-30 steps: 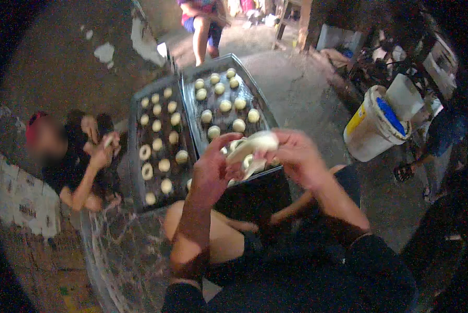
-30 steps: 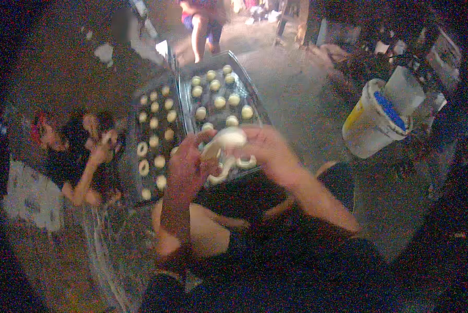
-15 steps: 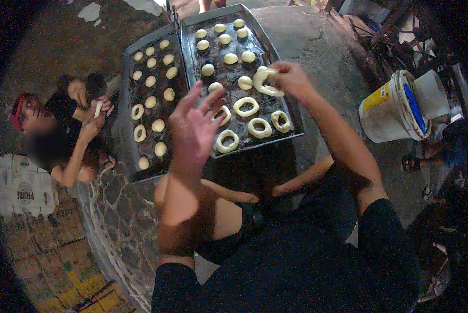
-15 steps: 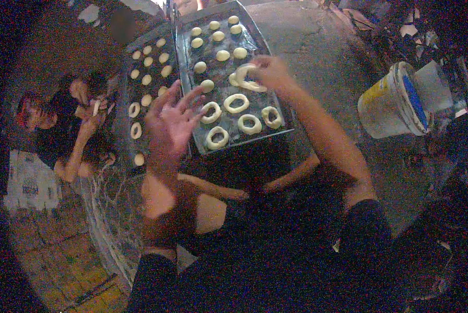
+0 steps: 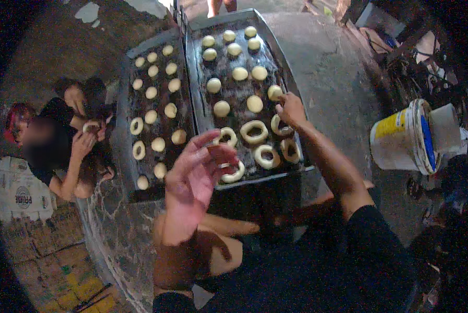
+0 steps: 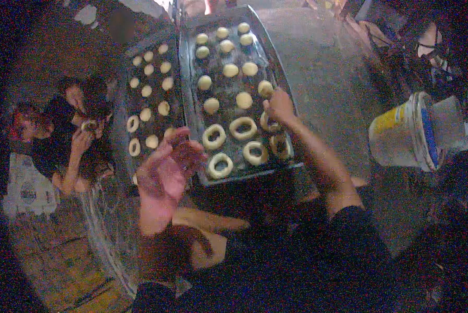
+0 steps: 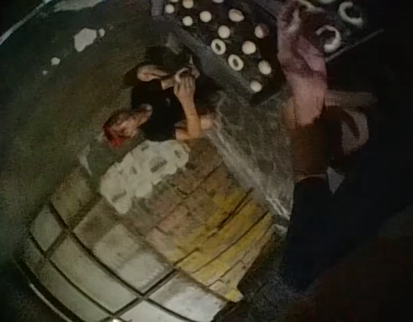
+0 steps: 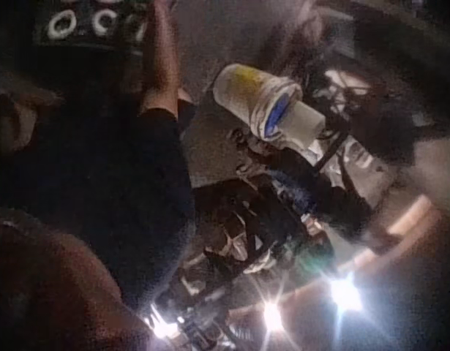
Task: The person shapes small dough balls into rings by hand and places them onto metal baking trays. Other workers are visible in the background performing similar tasks.
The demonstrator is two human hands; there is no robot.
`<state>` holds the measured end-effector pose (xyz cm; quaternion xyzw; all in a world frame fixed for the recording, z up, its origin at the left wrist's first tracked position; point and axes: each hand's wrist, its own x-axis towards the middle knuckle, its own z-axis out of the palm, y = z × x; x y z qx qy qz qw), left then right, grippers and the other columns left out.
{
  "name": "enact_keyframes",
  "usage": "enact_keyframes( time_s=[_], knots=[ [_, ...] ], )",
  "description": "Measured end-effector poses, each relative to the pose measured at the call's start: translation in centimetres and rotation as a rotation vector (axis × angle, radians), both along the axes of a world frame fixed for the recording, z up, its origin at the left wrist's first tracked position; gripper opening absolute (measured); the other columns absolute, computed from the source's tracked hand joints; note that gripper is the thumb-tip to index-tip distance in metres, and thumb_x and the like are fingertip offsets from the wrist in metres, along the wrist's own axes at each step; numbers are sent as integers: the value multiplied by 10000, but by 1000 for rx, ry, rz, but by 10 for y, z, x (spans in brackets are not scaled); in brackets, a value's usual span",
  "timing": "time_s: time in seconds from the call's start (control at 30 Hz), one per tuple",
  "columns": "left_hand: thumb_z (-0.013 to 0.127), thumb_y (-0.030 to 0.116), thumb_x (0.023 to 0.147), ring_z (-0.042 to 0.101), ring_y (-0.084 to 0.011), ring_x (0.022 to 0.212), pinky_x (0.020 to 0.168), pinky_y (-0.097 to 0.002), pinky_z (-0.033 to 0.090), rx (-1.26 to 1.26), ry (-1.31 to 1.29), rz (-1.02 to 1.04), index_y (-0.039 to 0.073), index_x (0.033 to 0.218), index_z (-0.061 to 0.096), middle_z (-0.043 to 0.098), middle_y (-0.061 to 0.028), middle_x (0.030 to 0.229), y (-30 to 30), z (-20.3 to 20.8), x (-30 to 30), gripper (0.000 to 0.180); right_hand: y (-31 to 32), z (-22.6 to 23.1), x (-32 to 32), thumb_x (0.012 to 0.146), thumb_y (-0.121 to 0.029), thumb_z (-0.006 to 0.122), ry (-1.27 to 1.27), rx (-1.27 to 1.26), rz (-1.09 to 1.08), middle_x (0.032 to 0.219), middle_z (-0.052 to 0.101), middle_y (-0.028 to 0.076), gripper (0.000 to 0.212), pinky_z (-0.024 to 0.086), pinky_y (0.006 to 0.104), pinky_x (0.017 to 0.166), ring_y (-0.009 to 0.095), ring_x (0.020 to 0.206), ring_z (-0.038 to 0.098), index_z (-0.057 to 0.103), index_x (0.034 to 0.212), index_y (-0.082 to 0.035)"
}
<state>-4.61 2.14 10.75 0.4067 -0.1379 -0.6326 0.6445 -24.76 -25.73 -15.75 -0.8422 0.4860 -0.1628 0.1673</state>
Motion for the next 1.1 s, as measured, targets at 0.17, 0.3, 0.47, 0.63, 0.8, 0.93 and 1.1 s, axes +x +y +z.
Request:
enact_keyframes(
  time_s=[0.17, 0.3, 0.47, 0.63, 0.8, 0.93, 1.1],
  knots=[
    [596, 240, 877, 658, -301, 994, 903, -391, 503, -25, 13, -95, 23, 1239, 582, 678, -192, 1074, -1, -1, -8, 423, -31, -1, 37, 865, -150, 644, -11, -39, -161, 1241, 530, 253, 430, 499, 507, 913, 436, 1118, 549, 555, 1242, 38],
    [599, 175, 889, 662, -275, 979, 870, -377, 512, -85, -4, -124, 12, 1222, 593, 686, -182, 1045, 1, -4, -10, 371, -17, 16, 39, 805, -170, 679, 6, 131, -223, 995, 660, 217, 245, 481, 540, 858, 414, 1004, 611, 621, 1018, -65],
    [655, 174, 912, 672, -213, 938, 688, -310, 567, -3, -460, -41, -13, 1251, 581, 690, -150, 1043, -1, -7, -25, 394, 58, 96, 28, 767, -187, 765, -421, 230, -53, 820, 662, 126, 412, 511, 416, 675, 274, 748, 658, 553, 1111, -100],
    [729, 188, 891, 668, -177, 993, 627, -271, 590, 3, -588, -111, -12, 1293, 574, 668, -123, 1139, -2, -2, -49, 475, 166, 207, 2, 835, -57, 737, -877, 360, 277, 799, 577, -33, 438, 466, 251, 718, 56, 759, 548, 563, 1237, -78],
    [743, 84, 847, 669, -182, 989, 813, -316, 582, -296, -507, -188, -15, 1264, 588, 673, -108, 1136, 17, 6, -67, 455, 228, 273, -31, 793, -43, 772, -927, 368, 141, 825, 592, -41, 523, 480, 254, 769, 62, 769, 567, 561, 1272, -50],
    [696, -37, 811, 662, -158, 930, 838, -301, 563, -251, -735, -59, -19, 1207, 602, 675, -89, 1056, 40, 9, -83, 407, 273, 287, -48, 744, -94, 835, -904, 122, 191, 812, 623, 2, 643, 496, 278, 729, 91, 764, 585, 545, 1318, -96],
    [665, -79, 796, 660, -156, 842, 686, -266, 550, -290, -535, 27, 26, 1353, 498, 679, -110, 1003, 52, 23, -95, 591, 287, 288, -62, 731, -51, 754, -782, 152, 129, 804, 645, 54, 547, 513, 311, 703, 130, 739, 616, 608, 1257, -87]
  ],
)
